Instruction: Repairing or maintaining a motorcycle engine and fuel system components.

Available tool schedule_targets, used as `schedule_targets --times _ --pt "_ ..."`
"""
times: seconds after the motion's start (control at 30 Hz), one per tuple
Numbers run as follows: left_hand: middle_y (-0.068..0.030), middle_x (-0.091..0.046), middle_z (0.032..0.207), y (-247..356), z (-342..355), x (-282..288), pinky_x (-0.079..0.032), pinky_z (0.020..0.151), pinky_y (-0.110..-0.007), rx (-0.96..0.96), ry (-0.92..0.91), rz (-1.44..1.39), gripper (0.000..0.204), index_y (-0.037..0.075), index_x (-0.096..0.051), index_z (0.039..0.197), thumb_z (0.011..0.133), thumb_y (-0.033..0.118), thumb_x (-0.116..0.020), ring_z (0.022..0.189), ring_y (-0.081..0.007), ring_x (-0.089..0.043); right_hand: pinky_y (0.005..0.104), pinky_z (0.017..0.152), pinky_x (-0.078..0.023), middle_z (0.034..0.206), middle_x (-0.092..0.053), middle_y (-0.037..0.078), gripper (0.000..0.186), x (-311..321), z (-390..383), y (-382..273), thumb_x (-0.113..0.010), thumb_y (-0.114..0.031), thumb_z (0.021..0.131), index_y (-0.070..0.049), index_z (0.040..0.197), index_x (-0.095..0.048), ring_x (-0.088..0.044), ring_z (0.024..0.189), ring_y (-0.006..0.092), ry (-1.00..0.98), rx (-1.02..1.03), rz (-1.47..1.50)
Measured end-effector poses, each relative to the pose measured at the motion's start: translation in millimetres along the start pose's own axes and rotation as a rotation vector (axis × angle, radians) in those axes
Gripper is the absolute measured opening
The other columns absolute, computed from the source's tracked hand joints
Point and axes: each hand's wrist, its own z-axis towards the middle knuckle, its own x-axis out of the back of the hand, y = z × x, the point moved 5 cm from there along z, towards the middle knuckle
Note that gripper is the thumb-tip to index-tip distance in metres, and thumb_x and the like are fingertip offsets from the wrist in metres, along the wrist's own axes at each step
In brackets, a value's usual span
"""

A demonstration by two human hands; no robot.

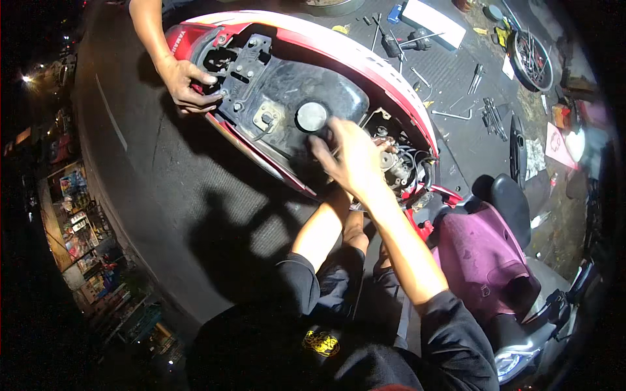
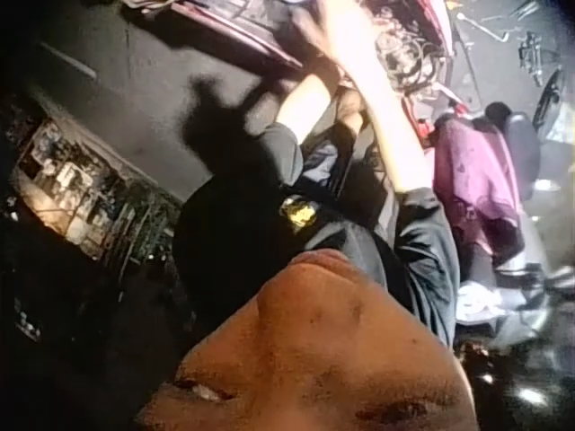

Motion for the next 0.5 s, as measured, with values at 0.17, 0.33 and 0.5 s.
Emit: schedule_targets --times 0.17,0.33,0.5 --pt "-0.0092 -0.069 0.084 14 -30 -19 -0.050 0.075 -0.029 0.037 0.050 0.003 0.018 -0.002 -0.064 0.102 0.088 0.009 -0.059 0.078 -0.0151 -0.064 0.0409 0.076 -0.050 0.086 -0.062 0.016 0.027 -72 97 -37 -0.059 -0.025 0.083 -0.001 0.096 -0.057 -0.062 0.087 0.0331 -0.098 0.305 -0.250" --pt "-0.0091 -0.069 0.084 6 -53 -1 -0.050 0.075 -0.029 0.072 0.101 0.013 0.018 -0.002 -0.064 0.101 0.088 0.009 -0.060 0.078 -0.0151 -0.064 0.0402 0.068 -0.052 0.077 -0.068 0.010 0.027 -147 118 -50 -0.040 -0.021 0.089 -0.009 0.085 -0.064 -0.066 0.073 0.0295 -0.445 0.283 -0.466" --pt "-0.0089 -0.069 0.083 -25 -49 -25 -0.050 0.075 -0.029 0.122 0.084 -0.029 0.018 -0.002 -0.064 0.101 0.088 0.009 -0.060 0.078 -0.0150 -0.064 0.0395 0.066 -0.052 0.078 -0.069 0.010 0.026 -175 123 -65 -0.043 -0.020 0.087 -0.010 0.082 -0.066 -0.067 0.072 0.0275 -0.566 0.281 -0.424"
